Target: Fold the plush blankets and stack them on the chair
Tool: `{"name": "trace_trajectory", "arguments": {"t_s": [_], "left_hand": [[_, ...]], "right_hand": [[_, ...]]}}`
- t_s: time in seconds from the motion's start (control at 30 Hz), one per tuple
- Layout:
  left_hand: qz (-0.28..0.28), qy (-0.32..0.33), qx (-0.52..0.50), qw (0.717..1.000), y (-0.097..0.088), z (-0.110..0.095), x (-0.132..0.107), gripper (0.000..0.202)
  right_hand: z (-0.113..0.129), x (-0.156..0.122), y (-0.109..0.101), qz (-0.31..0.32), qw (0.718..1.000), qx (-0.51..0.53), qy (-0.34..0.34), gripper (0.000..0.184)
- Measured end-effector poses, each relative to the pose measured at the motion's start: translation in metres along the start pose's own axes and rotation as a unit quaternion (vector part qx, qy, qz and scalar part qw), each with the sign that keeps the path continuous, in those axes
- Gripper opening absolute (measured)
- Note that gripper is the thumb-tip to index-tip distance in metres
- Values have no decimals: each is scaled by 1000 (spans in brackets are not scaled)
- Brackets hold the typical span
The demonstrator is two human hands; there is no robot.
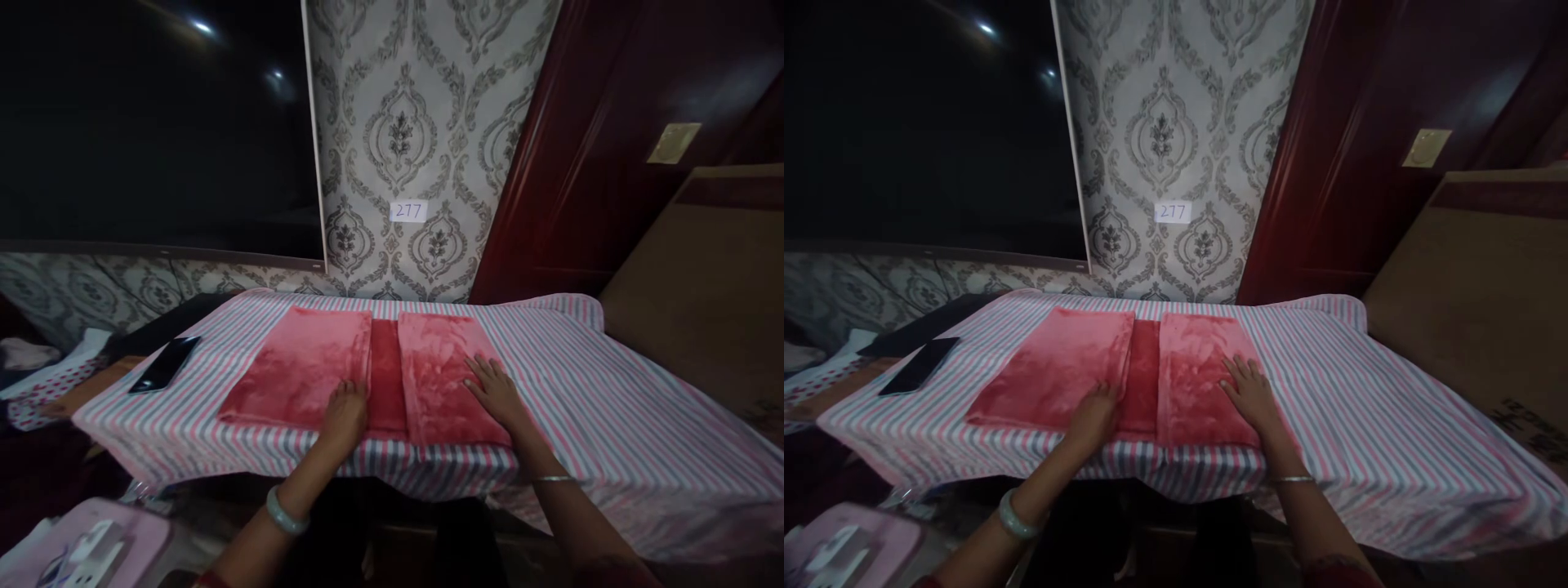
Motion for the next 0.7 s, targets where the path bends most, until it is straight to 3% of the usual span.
{"name": "trace_trajectory", "arguments": {"t_s": [0.07, 0.17, 0.3, 0.4, 0.47, 0.53, 0.7], "left_hand": [[23, 27, 3, 999, 1, -1, -2, 44], [38, 48, -37, 997, -15, 2, 16, 35], [-59, 12, -33, 998, -31, 3, 66, 50], [-25, 6, 3, 1000, -7, -2, 94, 63], [8, 17, 33, 999, 15, -5, 101, 64], [5, 23, 45, 999, 26, -6, 100, 63], [-10, 36, -137, 990, 19, -18, 83, 42]], "right_hand": [[0, 0, 2, -1, 1000, 2, -3, 54], [0, 1, 4, -4, 1000, 12, -3, 55], [3, 2, 0, -1, 1000, 18, 3, 55], [5, 2, -6, 7, 1000, 23, 2, 55], [6, 1, -9, 6, 1000, 26, 0, 55], [6, 1, -11, 2, 1000, 29, -1, 55], [6, 3, -11, -2, 998, 64, 5, 55]]}}
Point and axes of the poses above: each hand's wrist, its own x-axis towards the middle knuckle, its own y-axis out of the palm, z = x × y, the point moved 3 cm from there along x, towards the middle knuckle, and after that the axes turned 10 degrees about -y, right-handed, at the moved point
